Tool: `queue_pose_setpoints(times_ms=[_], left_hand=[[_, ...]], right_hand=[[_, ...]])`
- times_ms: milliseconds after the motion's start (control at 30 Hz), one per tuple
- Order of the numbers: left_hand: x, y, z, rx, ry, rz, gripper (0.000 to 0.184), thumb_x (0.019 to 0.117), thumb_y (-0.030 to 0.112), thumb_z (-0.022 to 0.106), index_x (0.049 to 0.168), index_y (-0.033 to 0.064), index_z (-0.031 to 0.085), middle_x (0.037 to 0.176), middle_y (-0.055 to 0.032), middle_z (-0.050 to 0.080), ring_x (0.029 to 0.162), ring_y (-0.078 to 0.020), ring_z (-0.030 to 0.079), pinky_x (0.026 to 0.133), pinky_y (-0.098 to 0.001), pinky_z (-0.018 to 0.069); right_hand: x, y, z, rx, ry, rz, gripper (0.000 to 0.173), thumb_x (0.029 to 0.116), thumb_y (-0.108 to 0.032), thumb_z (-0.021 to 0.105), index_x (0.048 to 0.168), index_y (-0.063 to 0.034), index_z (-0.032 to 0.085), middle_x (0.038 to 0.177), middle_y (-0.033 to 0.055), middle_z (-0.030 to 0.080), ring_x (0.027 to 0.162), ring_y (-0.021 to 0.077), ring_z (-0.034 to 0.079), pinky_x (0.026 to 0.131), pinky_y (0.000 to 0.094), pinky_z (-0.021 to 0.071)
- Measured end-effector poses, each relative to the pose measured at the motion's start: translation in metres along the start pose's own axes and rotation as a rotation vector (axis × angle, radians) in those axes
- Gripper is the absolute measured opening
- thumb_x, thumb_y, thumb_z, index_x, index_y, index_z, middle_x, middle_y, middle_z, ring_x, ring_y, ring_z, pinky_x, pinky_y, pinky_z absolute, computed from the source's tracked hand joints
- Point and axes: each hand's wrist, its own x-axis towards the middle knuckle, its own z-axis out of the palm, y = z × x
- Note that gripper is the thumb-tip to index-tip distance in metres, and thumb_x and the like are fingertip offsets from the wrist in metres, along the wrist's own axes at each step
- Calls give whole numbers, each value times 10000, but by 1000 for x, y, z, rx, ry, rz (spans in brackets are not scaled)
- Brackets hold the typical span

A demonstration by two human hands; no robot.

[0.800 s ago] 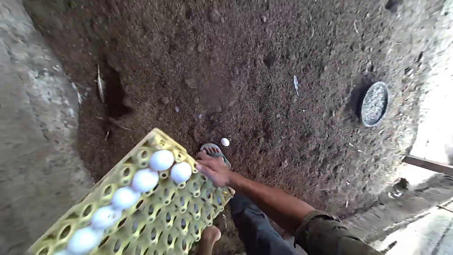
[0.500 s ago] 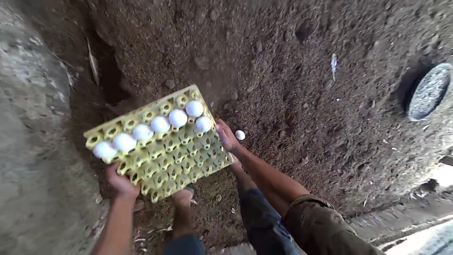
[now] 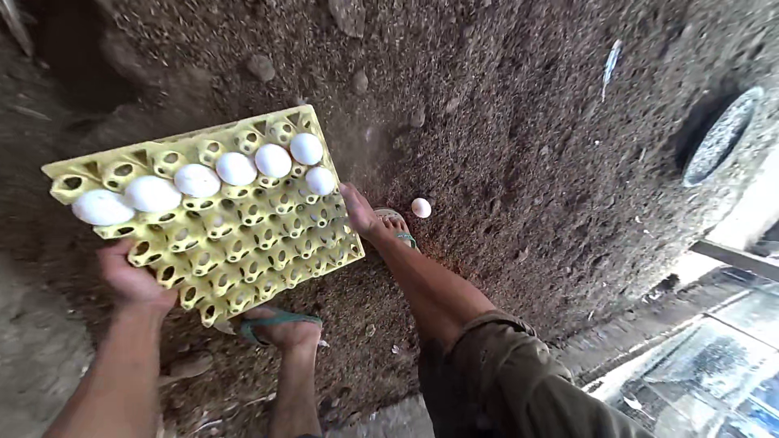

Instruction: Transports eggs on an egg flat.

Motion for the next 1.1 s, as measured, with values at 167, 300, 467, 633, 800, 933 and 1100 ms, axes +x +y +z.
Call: queue_pose_setpoints(times_ms=[167,300,467,633,800,933,1100], left_hand=[[-2,4,1,56,8,-52,465,1024,427,96,1104,299,535,1027,117,656,968,-37,653,854,-344,561],[-1,8,5,50,27,-63,425,1032,427,148,1072,291,549,980,116,657,903,-28,654,804,-325,565],[-8,28,22,45,58,-84,389,1069,375,197,1110,243,561,969,86,662,861,-39,654,759,-300,563],[-7,27,18,91,62,-107,396,1063,397,217,1139,230,568,988,82,663,878,-37,648,768,-305,561],[-5,24,22,75,80,-103,383,1062,403,248,1119,230,585,977,78,673,881,-39,655,773,-314,568],[-2,24,21,90,91,-117,382,1057,401,263,1134,197,576,995,41,652,899,-73,643,782,-341,552],[-6,26,26,80,114,-159,387,1057,420,281,1131,190,583,988,27,652,888,-92,637,775,-367,544]], right_hand=[[-27,-12,-50,-504,224,-71,373,1058,-308,528,1240,-21,680,1254,163,681,1183,266,651,1028,483,531],[-57,19,-109,-920,478,286,540,916,-343,691,1381,-93,582,1443,242,504,1305,447,515,951,648,494],[-50,51,-121,-968,372,371,632,929,-266,729,1477,-78,475,1457,283,480,1296,474,530,1010,625,491],[-70,3,-71,-710,467,87,579,884,-216,768,1415,-86,576,1378,240,559,1210,399,597,961,579,523],[-69,-54,13,-600,413,-748,495,771,-194,858,1182,-7,655,1184,186,685,1102,317,661,919,486,567],[-39,-64,45,-825,435,-869,408,828,-298,831,1155,-86,711,1216,110,708,1103,319,647,889,515,503],[-38,-60,6,-597,439,-423,413,984,-253,655,1292,18,613,1305,195,634,1214,314,611,1035,508,502]])
